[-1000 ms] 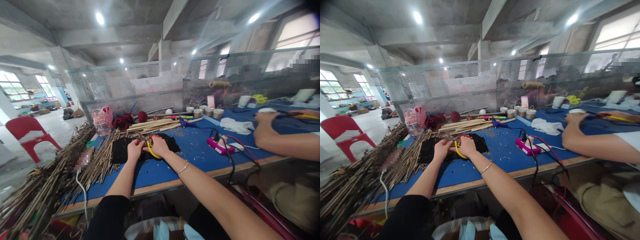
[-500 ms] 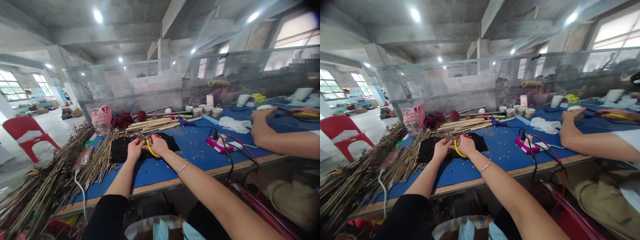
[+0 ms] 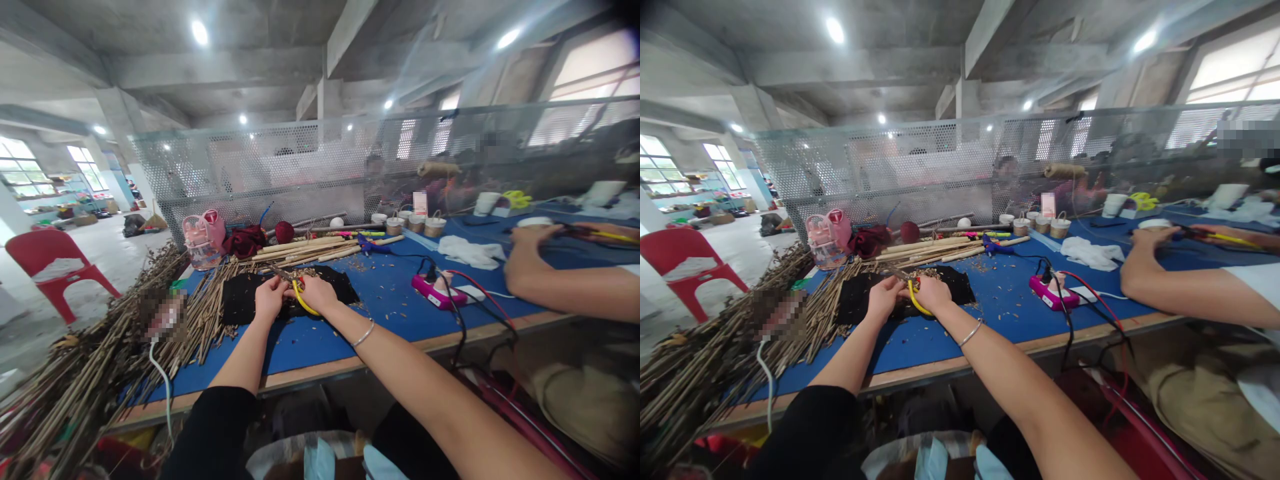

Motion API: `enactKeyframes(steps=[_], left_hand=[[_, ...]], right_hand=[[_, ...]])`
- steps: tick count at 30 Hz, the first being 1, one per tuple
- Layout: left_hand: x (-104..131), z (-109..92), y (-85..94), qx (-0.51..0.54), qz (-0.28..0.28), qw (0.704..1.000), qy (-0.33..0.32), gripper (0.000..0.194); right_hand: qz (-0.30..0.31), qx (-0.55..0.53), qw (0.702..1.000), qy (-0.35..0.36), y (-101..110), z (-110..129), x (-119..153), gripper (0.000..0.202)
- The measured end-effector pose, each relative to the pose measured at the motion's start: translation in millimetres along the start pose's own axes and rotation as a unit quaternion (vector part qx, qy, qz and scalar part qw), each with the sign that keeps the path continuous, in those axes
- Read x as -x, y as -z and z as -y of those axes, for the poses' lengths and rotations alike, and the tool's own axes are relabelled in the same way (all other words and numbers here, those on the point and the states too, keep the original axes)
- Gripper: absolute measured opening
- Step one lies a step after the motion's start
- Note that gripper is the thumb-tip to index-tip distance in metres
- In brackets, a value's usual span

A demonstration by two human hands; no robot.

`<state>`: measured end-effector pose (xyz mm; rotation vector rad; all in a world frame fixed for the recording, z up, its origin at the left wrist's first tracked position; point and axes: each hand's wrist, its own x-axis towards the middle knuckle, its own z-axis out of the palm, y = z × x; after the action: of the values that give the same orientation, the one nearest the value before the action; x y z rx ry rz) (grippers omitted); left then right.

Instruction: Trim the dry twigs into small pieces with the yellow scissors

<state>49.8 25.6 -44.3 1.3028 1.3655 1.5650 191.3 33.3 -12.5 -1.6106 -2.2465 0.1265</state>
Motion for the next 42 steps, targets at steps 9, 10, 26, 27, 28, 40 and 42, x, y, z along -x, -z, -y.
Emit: enactKeyframes(steps=[9, 10, 26, 27, 28, 40, 42], left_hand=[[3.2, -8.9, -3.3, 0.029, 0.029, 0.999, 0.017, 0.027], [3.1, -9.3, -3.3, 0.031, 0.027, 0.999, 0.016, 0.025], [3.7, -9.3, -5.3, 0.066, 0.028, 0.997, 0.004, 0.023], [4.2, -9.8, -5.4, 0.066, 0.026, 0.997, 0.006, 0.024], [4.8, -10.8, -5.5, 0.067, 0.027, 0.997, 0.008, 0.025], [6.3, -13.2, -6.1, 0.068, 0.07, 0.995, 0.005, 0.024], [6.3, -12.5, -5.9, 0.067, 0.068, 0.995, 0.005, 0.023]], right_hand=[[-0.037, 0.025, 0.999, 0.005, -3.6, -0.3, 0.4, 0.068], [-0.044, 0.025, 0.999, 0.014, -3.9, -0.3, 0.5, 0.068], [-0.041, 0.002, 0.999, 0.03, -4.1, 0.5, 0.9, 0.064], [-0.037, 0.001, 0.999, 0.026, -3.3, 1.1, 1.2, 0.064], [-0.034, 0.001, 0.999, 0.024, -2.4, 1.5, 1.4, 0.063], [-0.081, 0.021, 0.994, 0.075, -0.7, -4.7, -0.4, 0.063], [-0.067, 0.016, 0.995, 0.068, -1.9, -5.5, -0.7, 0.066]])
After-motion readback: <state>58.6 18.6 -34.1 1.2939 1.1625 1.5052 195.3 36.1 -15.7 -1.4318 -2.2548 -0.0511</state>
